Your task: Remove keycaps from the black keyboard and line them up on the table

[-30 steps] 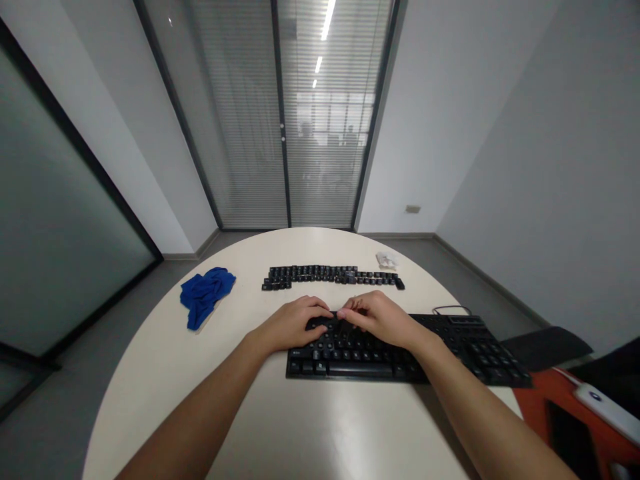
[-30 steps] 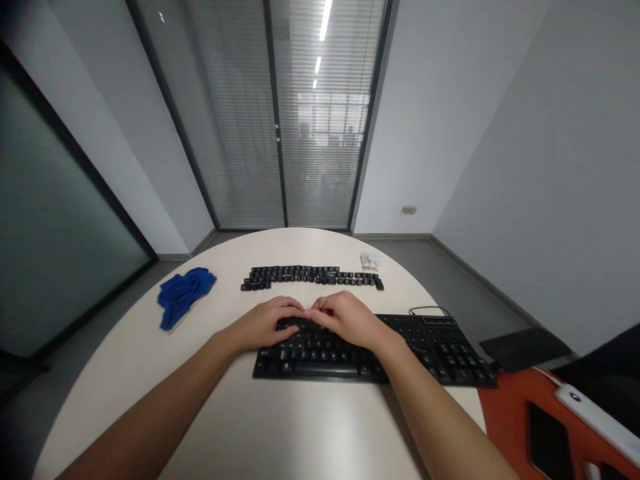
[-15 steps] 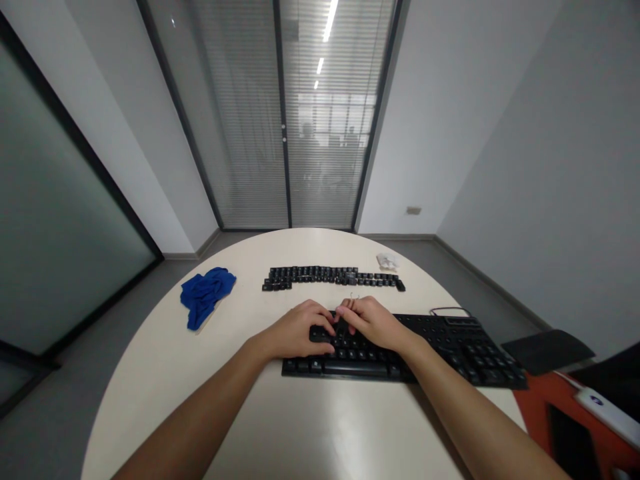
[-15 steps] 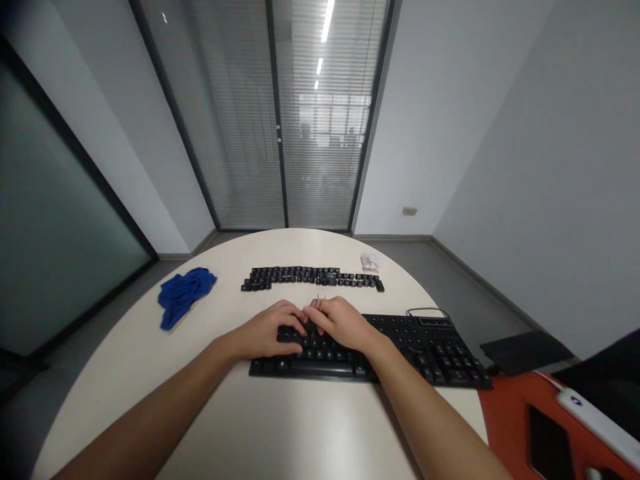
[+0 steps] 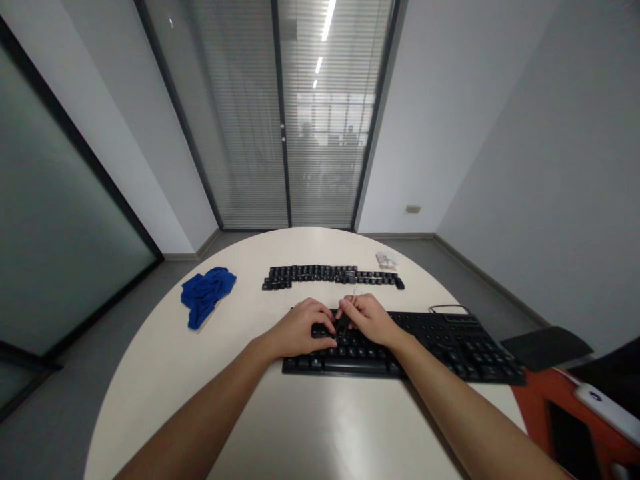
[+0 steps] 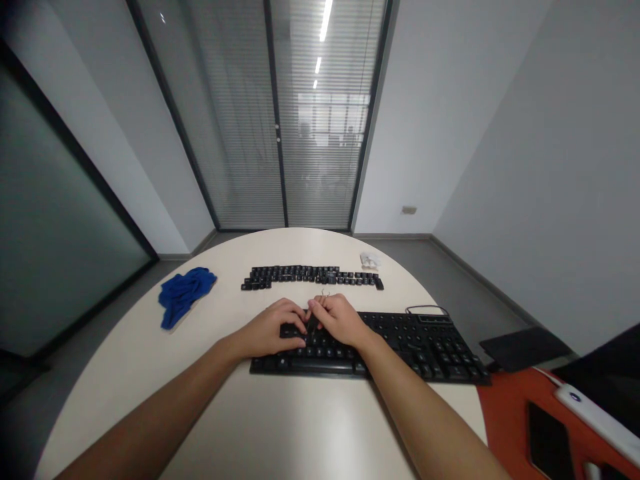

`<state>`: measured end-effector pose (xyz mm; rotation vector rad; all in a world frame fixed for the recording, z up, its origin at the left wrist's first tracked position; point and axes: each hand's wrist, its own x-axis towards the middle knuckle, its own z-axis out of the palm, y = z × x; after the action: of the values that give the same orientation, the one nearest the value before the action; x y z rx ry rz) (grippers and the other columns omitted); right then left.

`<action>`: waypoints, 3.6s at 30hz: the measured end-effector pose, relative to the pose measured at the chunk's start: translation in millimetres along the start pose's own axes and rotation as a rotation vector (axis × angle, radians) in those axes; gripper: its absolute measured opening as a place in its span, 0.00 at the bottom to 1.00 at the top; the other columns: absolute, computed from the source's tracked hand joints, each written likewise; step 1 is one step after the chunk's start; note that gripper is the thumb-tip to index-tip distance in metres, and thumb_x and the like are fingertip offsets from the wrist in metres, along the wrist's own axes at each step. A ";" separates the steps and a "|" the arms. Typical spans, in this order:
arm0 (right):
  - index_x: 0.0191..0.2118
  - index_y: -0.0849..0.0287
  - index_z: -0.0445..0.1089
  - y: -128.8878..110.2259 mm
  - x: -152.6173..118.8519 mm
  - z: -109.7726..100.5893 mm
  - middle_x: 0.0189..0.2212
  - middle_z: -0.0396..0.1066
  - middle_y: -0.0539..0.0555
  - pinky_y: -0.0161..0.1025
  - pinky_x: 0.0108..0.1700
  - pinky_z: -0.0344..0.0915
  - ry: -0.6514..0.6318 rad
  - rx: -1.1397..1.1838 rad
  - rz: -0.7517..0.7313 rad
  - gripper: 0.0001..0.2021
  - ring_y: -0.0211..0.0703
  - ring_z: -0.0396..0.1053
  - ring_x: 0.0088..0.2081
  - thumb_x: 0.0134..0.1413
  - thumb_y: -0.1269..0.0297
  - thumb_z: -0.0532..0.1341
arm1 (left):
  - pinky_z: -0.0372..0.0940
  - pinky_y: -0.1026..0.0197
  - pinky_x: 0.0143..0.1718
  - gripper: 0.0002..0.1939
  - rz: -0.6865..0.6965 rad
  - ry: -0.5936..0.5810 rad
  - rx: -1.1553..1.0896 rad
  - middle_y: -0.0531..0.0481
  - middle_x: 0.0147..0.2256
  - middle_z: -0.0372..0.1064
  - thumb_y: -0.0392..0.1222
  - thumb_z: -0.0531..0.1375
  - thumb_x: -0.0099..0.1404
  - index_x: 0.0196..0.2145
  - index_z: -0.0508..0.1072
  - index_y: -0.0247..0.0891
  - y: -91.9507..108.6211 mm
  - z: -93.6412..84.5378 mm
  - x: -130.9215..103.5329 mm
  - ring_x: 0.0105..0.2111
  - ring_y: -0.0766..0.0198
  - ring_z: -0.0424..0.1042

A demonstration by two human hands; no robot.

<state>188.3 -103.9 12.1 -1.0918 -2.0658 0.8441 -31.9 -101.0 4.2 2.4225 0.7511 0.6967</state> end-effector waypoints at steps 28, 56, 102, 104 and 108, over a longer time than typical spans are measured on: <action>0.31 0.60 0.75 2.5 1.2 -0.1 0.19 0.70 0.50 0.33 0.26 0.66 0.034 0.026 0.069 0.26 0.37 0.69 0.21 0.66 0.44 0.51 | 0.63 0.57 0.41 0.08 0.130 -0.072 0.356 0.49 0.37 0.74 0.46 0.63 0.64 0.39 0.73 0.40 20.7 -9.0 0.6 0.37 0.57 0.72; 0.31 0.61 0.74 -3.1 0.1 -4.4 0.24 0.72 0.51 0.31 0.26 0.67 0.048 0.082 -0.015 0.22 0.35 0.70 0.21 0.67 0.50 0.53 | 0.64 0.63 0.36 0.12 -0.205 0.009 0.052 0.55 0.40 0.77 0.42 0.64 0.63 0.45 0.72 0.42 22.1 2.7 3.4 0.31 0.65 0.73; 0.28 0.59 0.75 -11.5 0.5 -9.2 0.25 0.75 0.53 0.34 0.30 0.66 0.010 -0.059 -0.073 0.24 0.38 0.71 0.23 0.67 0.50 0.52 | 0.63 0.62 0.34 0.07 -0.232 0.075 0.121 0.51 0.32 0.72 0.36 0.61 0.63 0.40 0.74 0.39 16.7 5.5 4.1 0.31 0.62 0.70; 0.30 0.59 0.76 -10.0 0.3 -9.1 0.24 0.75 0.52 0.34 0.29 0.66 0.006 -0.056 -0.067 0.23 0.38 0.71 0.23 0.67 0.50 0.52 | 0.63 0.62 0.34 0.09 -0.222 0.061 0.096 0.51 0.33 0.73 0.38 0.62 0.62 0.41 0.75 0.39 15.2 3.4 3.5 0.31 0.62 0.71; 0.27 0.59 0.75 -8.5 0.4 -8.5 0.25 0.75 0.52 0.34 0.29 0.66 -0.008 -0.048 -0.081 0.24 0.38 0.70 0.23 0.67 0.50 0.52 | 0.65 0.61 0.36 0.13 -0.176 -0.009 0.030 0.50 0.35 0.75 0.38 0.62 0.62 0.45 0.75 0.40 13.6 -4.5 1.1 0.32 0.62 0.72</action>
<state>190.9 -105.4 23.8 -1.0244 -2.1317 0.7635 -28.9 -108.7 15.9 2.3492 0.9634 0.6079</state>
